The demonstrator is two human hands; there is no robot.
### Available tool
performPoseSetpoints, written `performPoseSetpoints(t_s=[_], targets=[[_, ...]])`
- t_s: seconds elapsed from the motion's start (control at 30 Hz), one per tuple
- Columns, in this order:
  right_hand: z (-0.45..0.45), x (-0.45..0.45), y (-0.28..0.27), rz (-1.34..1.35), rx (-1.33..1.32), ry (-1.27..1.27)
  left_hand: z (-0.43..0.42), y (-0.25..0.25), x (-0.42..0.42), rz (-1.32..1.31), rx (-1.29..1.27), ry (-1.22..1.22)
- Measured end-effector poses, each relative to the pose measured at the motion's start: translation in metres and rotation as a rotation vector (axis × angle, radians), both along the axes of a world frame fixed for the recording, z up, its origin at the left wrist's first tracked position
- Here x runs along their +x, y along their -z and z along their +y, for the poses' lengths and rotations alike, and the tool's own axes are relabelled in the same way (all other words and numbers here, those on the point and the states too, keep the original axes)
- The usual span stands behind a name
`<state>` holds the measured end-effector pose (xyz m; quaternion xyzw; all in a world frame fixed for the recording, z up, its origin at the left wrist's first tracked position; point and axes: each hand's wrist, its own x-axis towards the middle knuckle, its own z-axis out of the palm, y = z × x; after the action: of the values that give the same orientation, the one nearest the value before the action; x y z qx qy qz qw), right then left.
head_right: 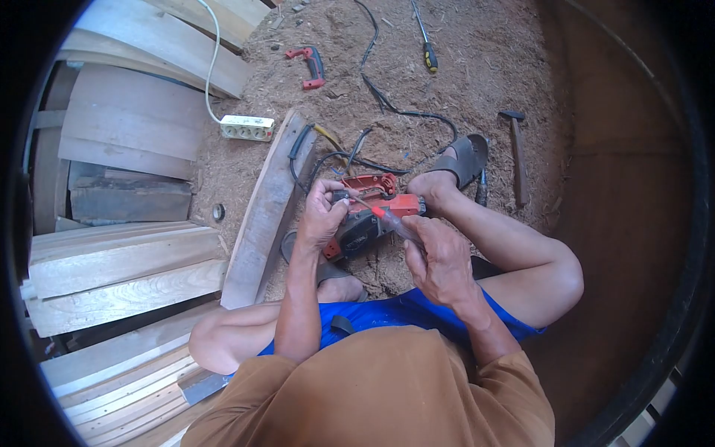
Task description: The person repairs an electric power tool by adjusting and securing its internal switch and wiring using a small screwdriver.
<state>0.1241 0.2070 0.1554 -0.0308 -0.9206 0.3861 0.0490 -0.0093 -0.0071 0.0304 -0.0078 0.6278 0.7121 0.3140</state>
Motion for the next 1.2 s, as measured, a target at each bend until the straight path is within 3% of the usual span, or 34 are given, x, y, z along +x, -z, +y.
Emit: performPoseSetpoints(t_s=[0.33, 1.2], targets=[[-0.006, 0.002, 0.003, -0.023, -0.025, -0.003, 0.005, 0.003, 0.003, 0.135, -0.065, -0.018], [-0.011, 0.006, 0.011, 0.032, -0.049, 0.001, 0.008, 0.007, 0.005, 0.14, -0.092, -0.014]])
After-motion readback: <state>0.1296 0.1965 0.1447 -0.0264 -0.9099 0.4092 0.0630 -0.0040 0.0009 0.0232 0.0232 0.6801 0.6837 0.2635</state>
